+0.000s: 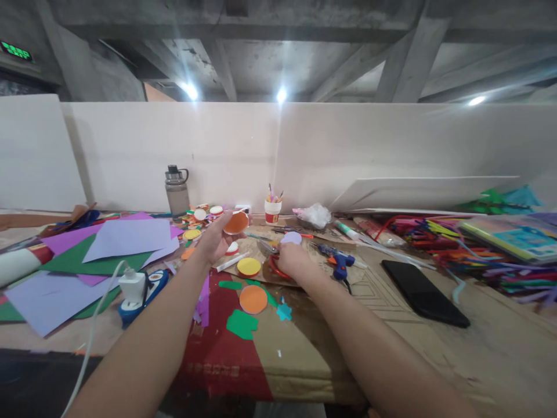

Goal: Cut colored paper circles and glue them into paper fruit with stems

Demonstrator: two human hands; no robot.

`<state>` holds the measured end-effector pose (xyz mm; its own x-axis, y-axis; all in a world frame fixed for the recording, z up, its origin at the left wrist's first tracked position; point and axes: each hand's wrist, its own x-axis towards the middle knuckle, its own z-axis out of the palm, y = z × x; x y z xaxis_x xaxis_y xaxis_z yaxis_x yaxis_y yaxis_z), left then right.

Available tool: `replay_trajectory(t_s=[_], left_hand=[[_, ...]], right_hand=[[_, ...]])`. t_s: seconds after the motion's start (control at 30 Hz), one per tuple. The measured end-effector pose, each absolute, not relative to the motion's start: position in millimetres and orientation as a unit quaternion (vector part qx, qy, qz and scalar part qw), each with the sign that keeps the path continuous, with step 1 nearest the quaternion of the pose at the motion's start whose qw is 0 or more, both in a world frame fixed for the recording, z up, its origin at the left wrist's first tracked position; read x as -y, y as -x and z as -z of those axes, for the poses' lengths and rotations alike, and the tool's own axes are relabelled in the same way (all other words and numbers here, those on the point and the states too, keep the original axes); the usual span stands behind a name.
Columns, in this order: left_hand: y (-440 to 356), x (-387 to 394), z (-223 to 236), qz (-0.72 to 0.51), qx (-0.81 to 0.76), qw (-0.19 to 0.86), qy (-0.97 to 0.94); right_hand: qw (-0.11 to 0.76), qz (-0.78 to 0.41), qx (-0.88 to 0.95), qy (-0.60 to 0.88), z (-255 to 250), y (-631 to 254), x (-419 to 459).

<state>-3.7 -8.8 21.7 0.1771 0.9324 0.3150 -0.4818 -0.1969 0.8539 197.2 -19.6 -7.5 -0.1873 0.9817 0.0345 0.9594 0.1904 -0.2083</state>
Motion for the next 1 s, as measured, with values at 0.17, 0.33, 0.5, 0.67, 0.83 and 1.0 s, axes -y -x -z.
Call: replay_trajectory(t_s=[0.17, 0.33, 0.5, 0.67, 0.83, 1.0], left_hand=[[-5.0, 15.9, -21.7, -0.581, -0.23, 0.583, -0.519], [-13.6, 19.1, -19.3, -0.562, -0.248, 0.57, -0.547], [-20.6, 21.9, -16.0, -0.523, -0.242, 0.577, -0.579], [-26.0, 22.8, -9.6, -0.488, -0.231, 0.593, -0.597], [-28.2, 21.4, -7.1, -0.478, -0.252, 0.561, -0.628], [-27.4, 16.6, -4.7, -0.491, -0.283, 0.486, -0.665]], right_hand=[[0.067, -0.041, 0.78, 0.62, -1.6, -196.2, 26.7], [0.402, 0.083, 0.781, 0.47, -12.3, -188.8, 37.8], [0.503, 0.146, 0.763, 0.38, -14.2, -185.3, 41.8], [0.48, 0.162, 0.779, 0.37, -15.4, -189.7, 38.7], [0.497, 0.135, 0.765, 0.387, -17.2, -190.3, 39.5], [0.532, 0.054, 0.742, 0.405, -18.9, -189.4, 42.5]])
